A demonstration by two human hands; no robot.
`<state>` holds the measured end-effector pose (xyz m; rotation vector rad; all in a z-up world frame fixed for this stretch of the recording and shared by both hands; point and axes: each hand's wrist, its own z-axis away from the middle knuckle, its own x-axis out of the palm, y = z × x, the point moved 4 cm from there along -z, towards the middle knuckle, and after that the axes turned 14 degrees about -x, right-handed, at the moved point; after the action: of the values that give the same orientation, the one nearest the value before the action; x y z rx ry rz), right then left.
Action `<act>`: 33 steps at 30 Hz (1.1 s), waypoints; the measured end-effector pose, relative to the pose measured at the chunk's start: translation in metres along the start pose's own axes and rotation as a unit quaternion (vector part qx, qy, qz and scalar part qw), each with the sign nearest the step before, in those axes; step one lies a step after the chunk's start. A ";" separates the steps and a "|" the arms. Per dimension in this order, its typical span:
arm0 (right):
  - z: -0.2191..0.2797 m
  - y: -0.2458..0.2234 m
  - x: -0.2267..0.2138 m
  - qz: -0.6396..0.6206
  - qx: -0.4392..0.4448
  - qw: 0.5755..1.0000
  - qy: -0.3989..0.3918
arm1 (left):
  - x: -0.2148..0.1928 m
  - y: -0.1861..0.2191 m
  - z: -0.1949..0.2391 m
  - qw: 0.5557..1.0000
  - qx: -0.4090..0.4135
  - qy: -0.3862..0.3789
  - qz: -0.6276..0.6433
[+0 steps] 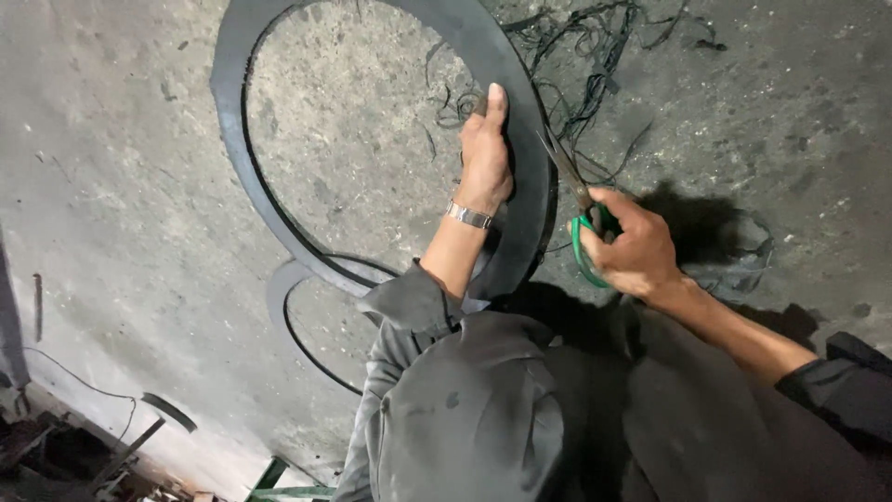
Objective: The person trims excess rubber material from the edges of a large ring using snips.
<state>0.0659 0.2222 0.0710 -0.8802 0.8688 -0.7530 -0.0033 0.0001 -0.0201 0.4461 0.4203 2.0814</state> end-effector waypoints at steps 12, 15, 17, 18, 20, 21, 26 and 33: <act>-0.024 -0.010 0.001 0.108 -0.198 0.973 0.042 | 0.002 -0.004 0.000 0.999 0.027 -0.031 0.017; -0.038 -0.022 -0.003 0.104 -0.202 0.973 0.031 | 0.000 -0.005 -0.002 0.999 0.031 -0.037 0.014; -0.048 -0.016 -0.003 0.053 -0.112 0.992 0.013 | 0.000 -0.005 -0.001 0.999 0.033 -0.043 0.007; -0.051 -0.015 -0.003 0.051 -0.112 0.992 0.013 | 0.000 -0.003 0.000 0.999 0.033 -0.042 0.006; -0.056 -0.011 -0.004 0.066 -0.118 0.991 -0.004 | 0.002 -0.001 0.002 0.999 0.030 -0.044 0.000; -0.058 -0.012 -0.004 0.066 -0.118 0.991 -0.004 | -0.002 -0.002 -0.002 0.999 0.030 -0.043 -0.001; -0.069 -0.029 -0.014 0.061 -0.144 0.988 0.010 | -0.002 -0.005 -0.001 0.998 0.017 -0.068 0.010; -0.096 -0.001 -0.008 0.174 -0.309 0.935 -0.027 | 0.001 0.001 0.000 0.997 0.011 -0.073 0.025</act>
<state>-0.0221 0.1969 0.0397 -1.2456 1.2002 -0.1313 -0.0046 0.0005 -0.0195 0.6237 0.3485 2.0784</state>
